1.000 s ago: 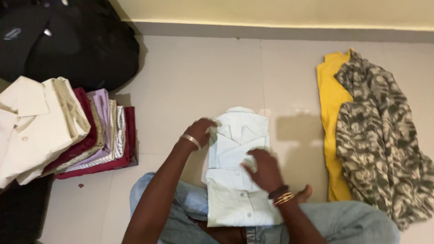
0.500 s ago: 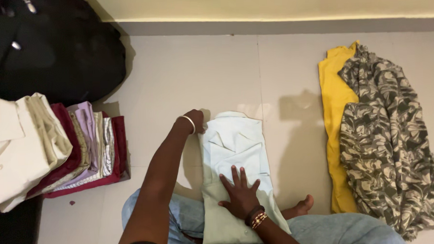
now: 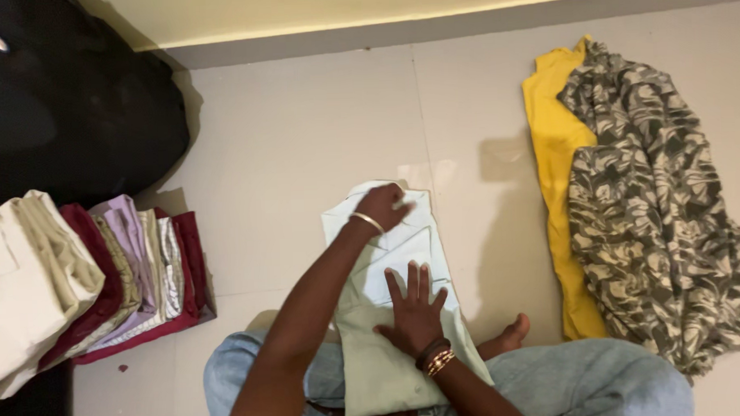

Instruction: The person folds a light blue button-down shirt by smoothing it out and bringing the sleeves and sides toward the center, then stacks it on top of other folded shirts.

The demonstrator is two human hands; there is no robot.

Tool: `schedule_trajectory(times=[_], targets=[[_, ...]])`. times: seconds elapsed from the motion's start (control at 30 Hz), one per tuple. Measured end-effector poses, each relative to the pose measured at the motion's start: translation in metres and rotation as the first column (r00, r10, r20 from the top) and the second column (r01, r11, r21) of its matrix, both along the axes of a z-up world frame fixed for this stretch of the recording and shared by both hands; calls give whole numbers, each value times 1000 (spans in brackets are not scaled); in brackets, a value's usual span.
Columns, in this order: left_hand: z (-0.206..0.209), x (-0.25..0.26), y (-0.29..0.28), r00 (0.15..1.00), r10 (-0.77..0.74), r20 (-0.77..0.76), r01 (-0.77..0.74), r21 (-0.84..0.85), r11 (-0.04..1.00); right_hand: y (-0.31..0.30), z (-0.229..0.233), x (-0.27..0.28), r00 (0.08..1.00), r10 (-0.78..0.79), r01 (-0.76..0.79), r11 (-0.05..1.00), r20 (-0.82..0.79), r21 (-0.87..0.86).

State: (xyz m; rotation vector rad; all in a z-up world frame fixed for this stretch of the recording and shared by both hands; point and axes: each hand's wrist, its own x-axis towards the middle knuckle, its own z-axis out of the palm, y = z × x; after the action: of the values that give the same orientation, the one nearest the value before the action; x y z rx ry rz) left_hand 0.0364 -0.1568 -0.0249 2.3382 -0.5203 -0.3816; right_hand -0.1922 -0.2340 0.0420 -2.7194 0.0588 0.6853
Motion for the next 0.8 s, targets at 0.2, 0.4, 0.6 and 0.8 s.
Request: schedule_trajectory(times=[0.2,0.4,0.6,0.8], targets=[[-15,22,-58,986,-92,-141,120,202,972,-10,0,2,978,-152,145,988,-144,-55],[-24,24,-62,976,88,-200,-81,45,996,-9,-1,5,936,-207,178,976,-285,-124],[-8,10,-71,960,195,-199,-162,171,972,-11,-1,3,917,-247,214,967,-312,-136],[-23,4,-93,987,155,47,-161,339,927,-10,0,8,917,-258,212,961,-304,-176]])
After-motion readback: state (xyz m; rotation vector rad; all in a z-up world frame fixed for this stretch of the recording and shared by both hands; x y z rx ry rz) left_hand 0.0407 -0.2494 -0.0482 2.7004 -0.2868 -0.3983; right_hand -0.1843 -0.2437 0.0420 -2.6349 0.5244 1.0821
